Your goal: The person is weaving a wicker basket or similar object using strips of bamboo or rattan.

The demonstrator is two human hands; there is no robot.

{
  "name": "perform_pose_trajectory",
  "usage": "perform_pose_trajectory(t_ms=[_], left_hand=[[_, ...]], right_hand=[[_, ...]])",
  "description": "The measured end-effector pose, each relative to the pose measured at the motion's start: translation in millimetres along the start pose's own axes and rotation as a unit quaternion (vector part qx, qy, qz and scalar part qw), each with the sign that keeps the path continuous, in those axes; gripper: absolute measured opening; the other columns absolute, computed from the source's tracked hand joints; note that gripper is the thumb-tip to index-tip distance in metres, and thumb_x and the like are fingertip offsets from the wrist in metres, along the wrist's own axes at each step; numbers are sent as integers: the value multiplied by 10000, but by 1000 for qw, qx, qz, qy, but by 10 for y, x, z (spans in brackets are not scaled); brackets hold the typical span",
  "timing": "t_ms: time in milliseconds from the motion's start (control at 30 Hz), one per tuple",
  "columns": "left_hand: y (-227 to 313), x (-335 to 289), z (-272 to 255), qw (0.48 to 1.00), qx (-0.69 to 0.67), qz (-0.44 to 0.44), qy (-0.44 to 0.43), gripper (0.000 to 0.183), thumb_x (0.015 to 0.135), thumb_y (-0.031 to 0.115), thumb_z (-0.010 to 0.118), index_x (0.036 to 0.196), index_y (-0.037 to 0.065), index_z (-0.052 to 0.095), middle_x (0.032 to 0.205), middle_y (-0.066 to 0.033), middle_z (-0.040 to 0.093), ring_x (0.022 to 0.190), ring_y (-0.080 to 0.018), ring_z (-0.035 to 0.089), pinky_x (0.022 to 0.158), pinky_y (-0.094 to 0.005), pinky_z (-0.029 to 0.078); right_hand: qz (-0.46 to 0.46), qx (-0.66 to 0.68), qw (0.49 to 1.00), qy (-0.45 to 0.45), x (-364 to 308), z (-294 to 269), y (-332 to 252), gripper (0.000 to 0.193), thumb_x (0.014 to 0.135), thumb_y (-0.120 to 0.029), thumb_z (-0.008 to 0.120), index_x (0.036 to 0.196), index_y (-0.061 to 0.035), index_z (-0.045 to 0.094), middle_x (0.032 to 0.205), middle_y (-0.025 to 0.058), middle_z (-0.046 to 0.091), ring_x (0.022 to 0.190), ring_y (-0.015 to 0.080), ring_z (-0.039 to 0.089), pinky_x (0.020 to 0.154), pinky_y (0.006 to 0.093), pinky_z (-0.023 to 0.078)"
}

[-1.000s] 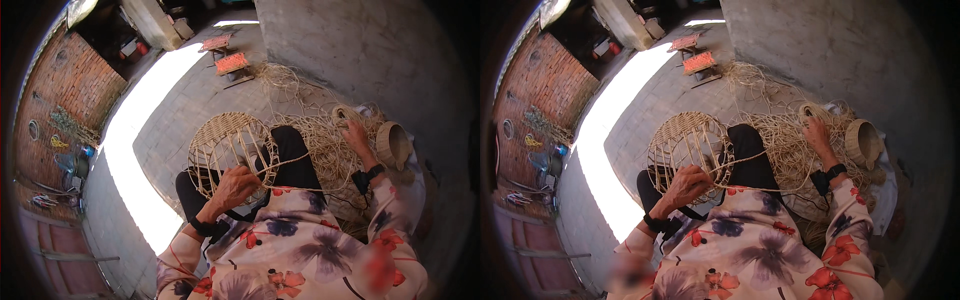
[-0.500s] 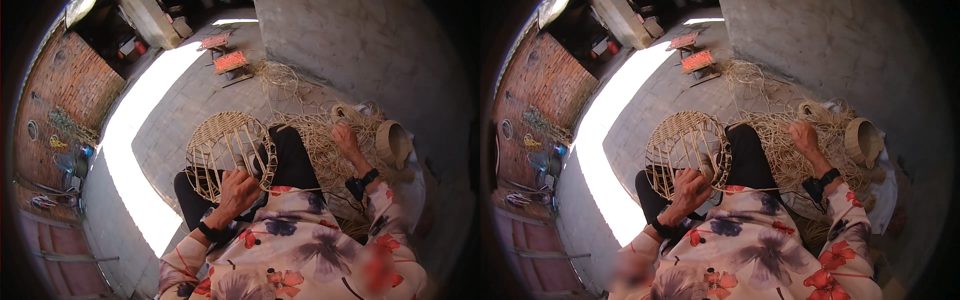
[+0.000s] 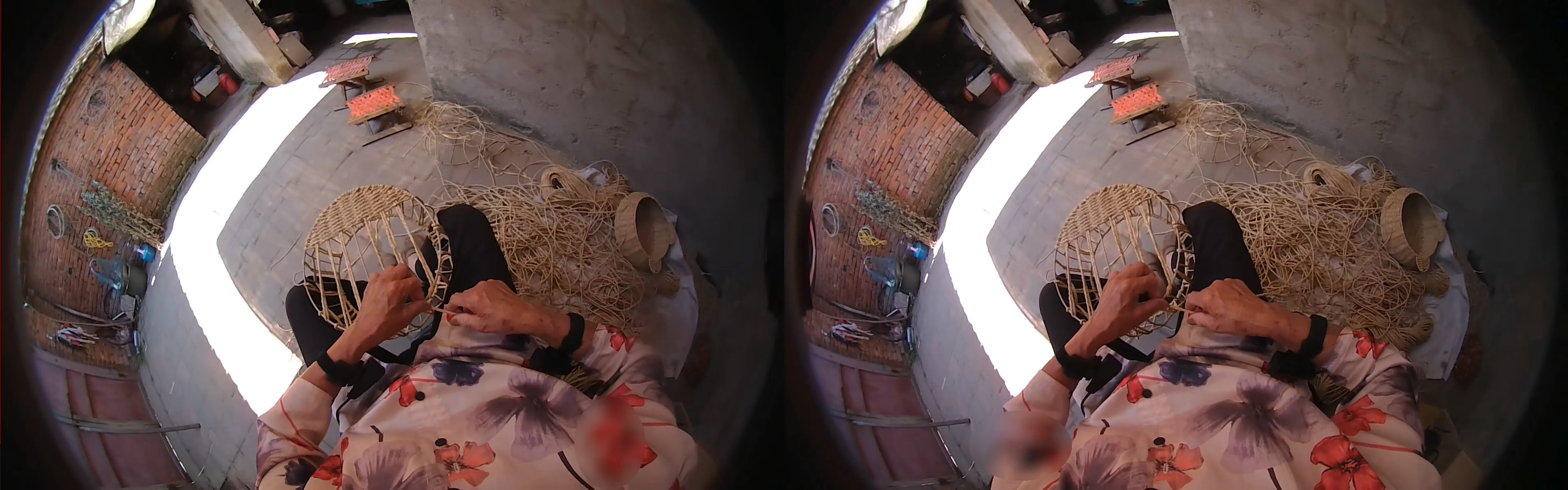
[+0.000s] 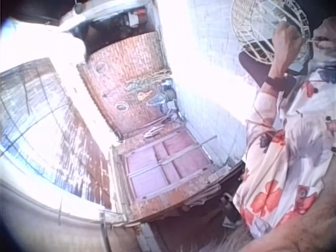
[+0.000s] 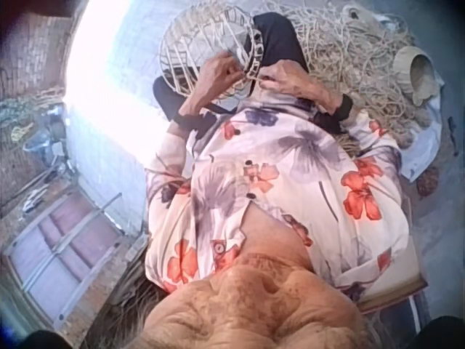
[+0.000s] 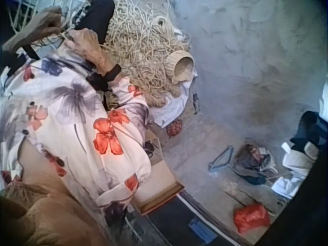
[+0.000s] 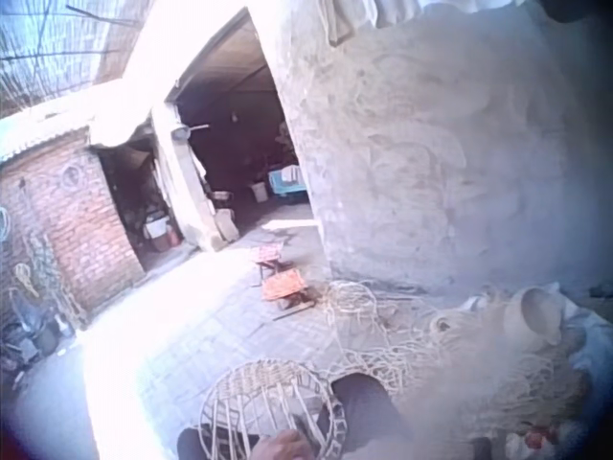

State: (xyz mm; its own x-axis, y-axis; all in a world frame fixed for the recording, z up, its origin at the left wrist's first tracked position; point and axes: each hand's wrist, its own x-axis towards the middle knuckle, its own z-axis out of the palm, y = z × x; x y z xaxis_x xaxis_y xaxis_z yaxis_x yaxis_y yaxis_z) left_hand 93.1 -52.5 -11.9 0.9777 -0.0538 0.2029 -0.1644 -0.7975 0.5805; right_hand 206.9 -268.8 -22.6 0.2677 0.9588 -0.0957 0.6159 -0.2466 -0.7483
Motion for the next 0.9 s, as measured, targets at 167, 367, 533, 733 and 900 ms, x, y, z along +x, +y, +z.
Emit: perform_pose_trajectory(t_ms=[167,367,533,733,900], left_hand=[[42,47,154,992,129,17,-4,125,738,80,666,851,88,613,736,-81,570,742,-320,606,663,-445,425],[112,57,239,978,201,41,34,375,772,82,647,1133,105,548,686,-130,578,655,-353,625,568,-467,453],[183,117,192,975,221,12,-16,537,748,89,646,1265,130,505,684,-132,603,633,-350,635,571,-476,454],[149,135,135,985,163,-32,-51,572,754,83,639,1305,133,494,713,-156,636,630,-361,641,574,-449,477],[-10,114,-45,979,-96,-153,-94,465,818,113,668,1263,116,534,770,-110,656,594,-269,630,556,-374,484]], right_hand=[[11,-153,988,20,-101,-26,-161,206,899,-250,593,876,-96,727,781,171,697,758,358,694,706,483,533],[-50,-195,977,67,100,216,2,208,854,-229,618,778,-57,708,755,184,689,699,347,697,638,475,549],[-49,-192,971,136,369,402,119,180,833,-217,650,769,-51,679,753,156,694,675,342,695,610,449,557],[-69,-155,969,178,376,436,122,174,830,-226,672,810,-54,652,748,140,693,681,340,693,617,446,558],[-86,-135,973,165,349,302,67,180,826,-231,688,826,-57,643,713,120,678,668,324,689,610,437,545]])
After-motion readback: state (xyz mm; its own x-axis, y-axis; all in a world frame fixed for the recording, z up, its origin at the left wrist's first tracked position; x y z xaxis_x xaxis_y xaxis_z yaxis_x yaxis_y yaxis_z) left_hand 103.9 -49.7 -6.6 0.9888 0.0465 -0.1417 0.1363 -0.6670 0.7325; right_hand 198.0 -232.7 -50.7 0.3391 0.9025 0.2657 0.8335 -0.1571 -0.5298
